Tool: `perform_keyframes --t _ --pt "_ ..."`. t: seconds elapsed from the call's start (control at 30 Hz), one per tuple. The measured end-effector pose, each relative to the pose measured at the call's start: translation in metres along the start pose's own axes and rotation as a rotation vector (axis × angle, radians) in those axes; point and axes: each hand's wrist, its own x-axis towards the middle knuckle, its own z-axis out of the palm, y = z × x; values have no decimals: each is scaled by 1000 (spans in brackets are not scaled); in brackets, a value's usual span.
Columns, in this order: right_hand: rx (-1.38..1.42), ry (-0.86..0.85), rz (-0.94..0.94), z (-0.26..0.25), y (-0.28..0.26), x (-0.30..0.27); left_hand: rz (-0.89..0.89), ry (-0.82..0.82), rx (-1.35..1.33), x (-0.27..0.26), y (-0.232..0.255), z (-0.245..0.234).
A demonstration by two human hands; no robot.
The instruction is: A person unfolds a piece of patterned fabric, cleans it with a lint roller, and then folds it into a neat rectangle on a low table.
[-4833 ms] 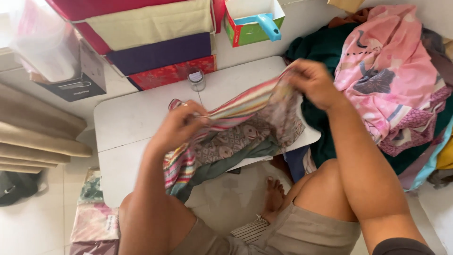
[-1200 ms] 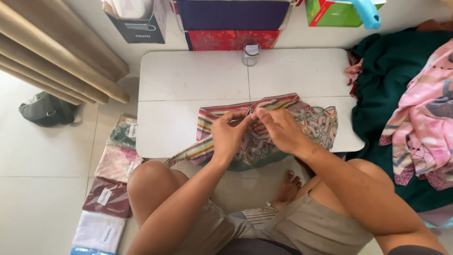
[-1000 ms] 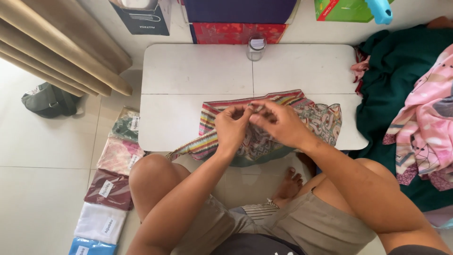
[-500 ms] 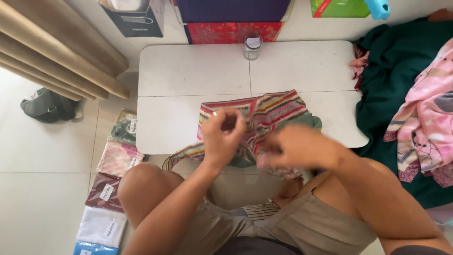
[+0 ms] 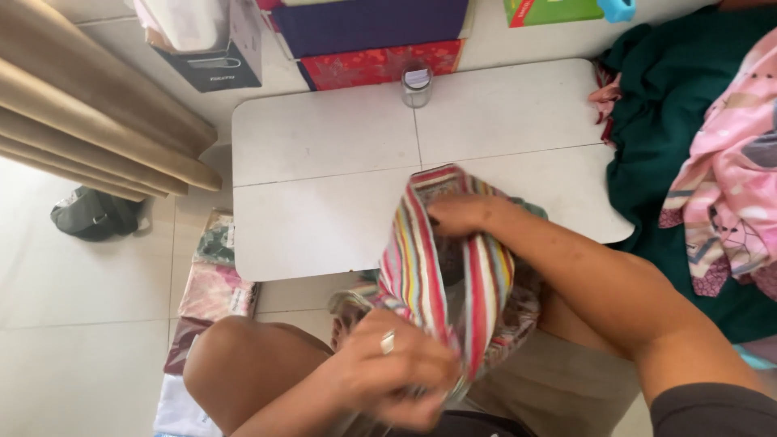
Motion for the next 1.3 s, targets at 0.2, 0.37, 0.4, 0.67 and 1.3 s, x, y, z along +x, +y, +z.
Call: perform_keyframes --t 0.2,0.37,0.4,0.67,1.3 --pt "200 411 36 -39 62 -23 -112 -40 172 -39 59 -131" --pt "97 797 59 -78 60 -116 -218 837 303 -28 55 -179" --pt "336 837 152 -86 54 -141 -310 1071 275 -22 52 -195" --pt "405 757 -538 -64 6 -287 -448 891 589 11 -16 -295" --pt "-190 1131 -137 -82 29 -227 -760 937 651 20 -72 -263"
